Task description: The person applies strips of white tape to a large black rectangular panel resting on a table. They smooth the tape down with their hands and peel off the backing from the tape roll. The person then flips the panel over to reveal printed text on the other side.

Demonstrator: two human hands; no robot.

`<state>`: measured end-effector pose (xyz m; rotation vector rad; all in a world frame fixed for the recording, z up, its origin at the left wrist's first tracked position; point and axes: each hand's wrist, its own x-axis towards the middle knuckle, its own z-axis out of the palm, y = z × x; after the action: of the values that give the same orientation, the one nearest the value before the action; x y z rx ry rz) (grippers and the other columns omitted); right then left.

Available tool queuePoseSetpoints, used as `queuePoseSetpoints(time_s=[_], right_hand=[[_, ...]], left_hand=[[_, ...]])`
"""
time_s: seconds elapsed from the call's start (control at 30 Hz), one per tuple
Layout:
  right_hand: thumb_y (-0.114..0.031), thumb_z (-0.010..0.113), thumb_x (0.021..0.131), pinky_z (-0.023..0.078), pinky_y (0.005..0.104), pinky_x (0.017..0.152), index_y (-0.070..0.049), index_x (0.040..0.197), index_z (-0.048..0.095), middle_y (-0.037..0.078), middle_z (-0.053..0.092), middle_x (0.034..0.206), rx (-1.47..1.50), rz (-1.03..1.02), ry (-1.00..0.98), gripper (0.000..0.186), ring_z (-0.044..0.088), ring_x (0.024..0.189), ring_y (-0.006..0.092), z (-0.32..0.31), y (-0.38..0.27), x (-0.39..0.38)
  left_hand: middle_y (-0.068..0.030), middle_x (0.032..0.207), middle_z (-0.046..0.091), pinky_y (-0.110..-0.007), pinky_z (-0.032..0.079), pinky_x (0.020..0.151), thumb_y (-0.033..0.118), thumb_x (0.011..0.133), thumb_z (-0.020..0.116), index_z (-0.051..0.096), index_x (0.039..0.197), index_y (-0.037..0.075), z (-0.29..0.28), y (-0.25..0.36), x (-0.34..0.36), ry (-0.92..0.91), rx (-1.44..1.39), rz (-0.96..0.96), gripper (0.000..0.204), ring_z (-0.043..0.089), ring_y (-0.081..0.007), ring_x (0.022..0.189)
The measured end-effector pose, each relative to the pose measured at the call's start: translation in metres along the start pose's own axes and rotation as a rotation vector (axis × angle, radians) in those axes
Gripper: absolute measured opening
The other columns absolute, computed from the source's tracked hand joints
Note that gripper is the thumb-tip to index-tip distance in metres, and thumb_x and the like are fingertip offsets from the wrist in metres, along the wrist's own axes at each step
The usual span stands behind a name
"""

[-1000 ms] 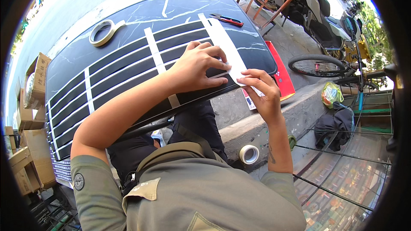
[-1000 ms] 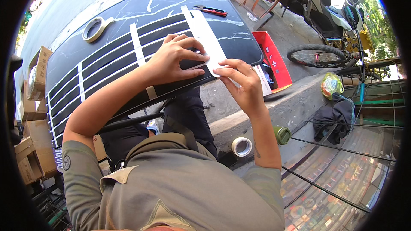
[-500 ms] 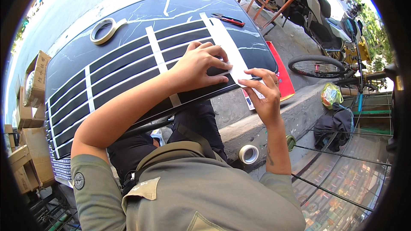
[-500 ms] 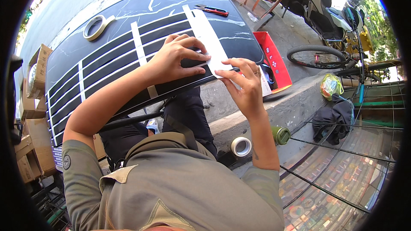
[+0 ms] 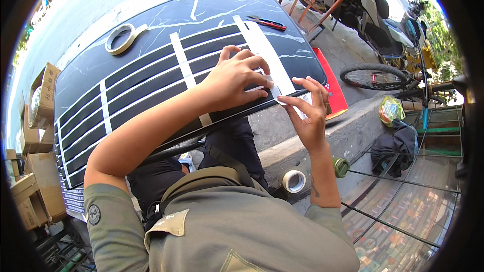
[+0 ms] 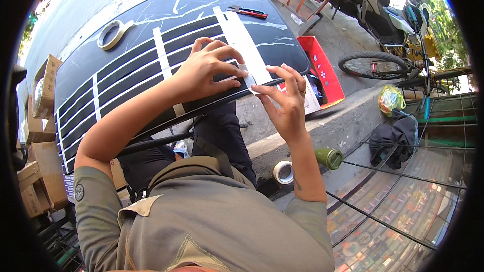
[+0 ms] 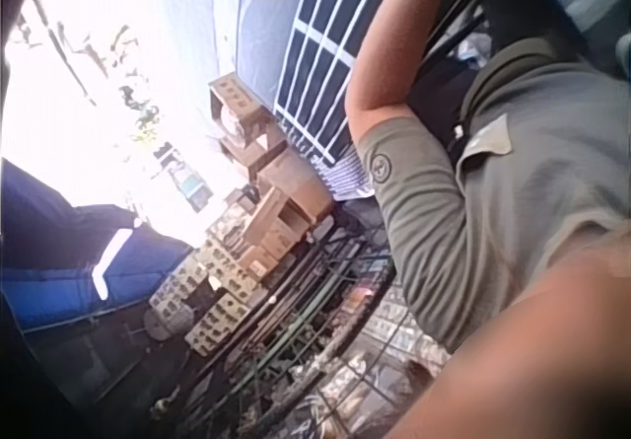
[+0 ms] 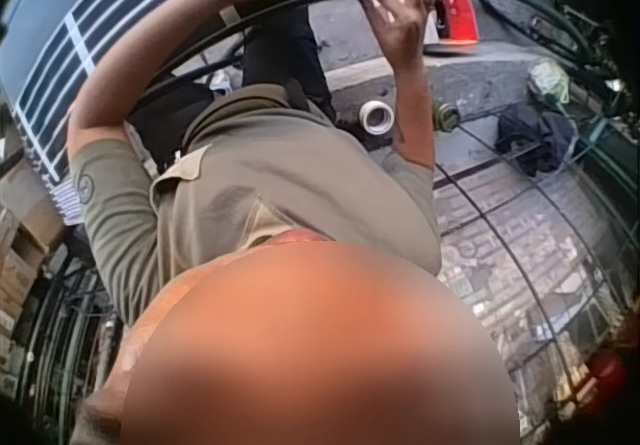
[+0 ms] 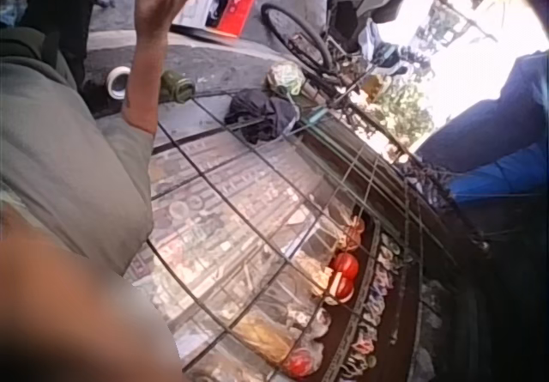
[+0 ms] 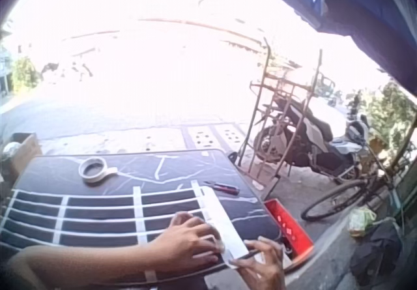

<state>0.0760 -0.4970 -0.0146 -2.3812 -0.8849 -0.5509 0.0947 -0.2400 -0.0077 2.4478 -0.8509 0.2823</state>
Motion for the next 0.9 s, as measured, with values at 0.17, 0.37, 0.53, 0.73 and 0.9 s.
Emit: queuePoseSetpoints(time_s=[0.17,0.37,0.53,0.73,0.9], right_hand=[[-0.011,0.083,0.081,0.037,0.0427,0.111,-0.023,0.103,0.082,0.004,0.061,0.134,-0.004,-0.004,-0.02,0.025,0.048,0.133,0.0297,-0.001,0.0,-0.001],[-0.011,0.082,0.082,0.038,0.042,0.111,-0.021,0.103,0.082,0.005,0.062,0.13,-0.05,-0.037,-0.05,0.023,0.051,0.131,0.0311,-0.005,0.0,0.0],[-0.014,0.082,0.081,0.038,0.0427,0.106,-0.027,0.103,0.082,0.002,0.064,0.124,-0.026,-0.061,-0.071,0.026,0.054,0.13,0.0286,-0.009,0.003,0.003],[-0.02,0.079,0.087,0.035,0.0461,0.111,-0.026,0.101,0.08,0.002,0.063,0.123,-0.004,-0.087,-0.138,0.016,0.054,0.132,0.0272,-0.016,0.0,0.012],[-0.019,0.077,0.089,0.033,0.0481,0.114,-0.022,0.099,0.078,0.004,0.062,0.127,-0.062,-0.122,-0.137,0.011,0.055,0.128,0.0259,-0.025,-0.003,0.02]], left_hand=[[-0.0013,0.125,0.066,-0.058,0.022,0.119,0.036,0.094,0.074,0.08,0.111,0.026,-0.001,0.003,-0.001,-0.045,0.017,0.013,0.02,0.052,-0.0268,0.131],[-0.0045,0.124,0.064,-0.058,0.023,0.117,0.029,0.094,0.07,0.079,0.111,0.02,-0.004,0.004,-0.002,-0.06,-0.041,-0.007,0.02,0.053,-0.0281,0.128],[-0.0042,0.121,0.065,-0.059,0.022,0.117,0.026,0.094,0.069,0.078,0.114,0.02,-0.006,0.011,-0.001,-0.053,0.001,0.017,0.023,0.054,-0.0272,0.127],[-0.0071,0.128,0.064,-0.061,0.021,0.119,0.035,0.1,0.062,0.073,0.124,0.015,-0.004,0.026,-0.007,-0.074,0.183,0.034,0.033,0.053,-0.0257,0.129],[-0.013,0.14,0.061,-0.059,0.026,0.119,0.037,0.101,0.061,0.067,0.133,0.006,0.005,0.04,-0.01,-0.096,0.102,-0.024,0.044,0.051,-0.0308,0.137]])
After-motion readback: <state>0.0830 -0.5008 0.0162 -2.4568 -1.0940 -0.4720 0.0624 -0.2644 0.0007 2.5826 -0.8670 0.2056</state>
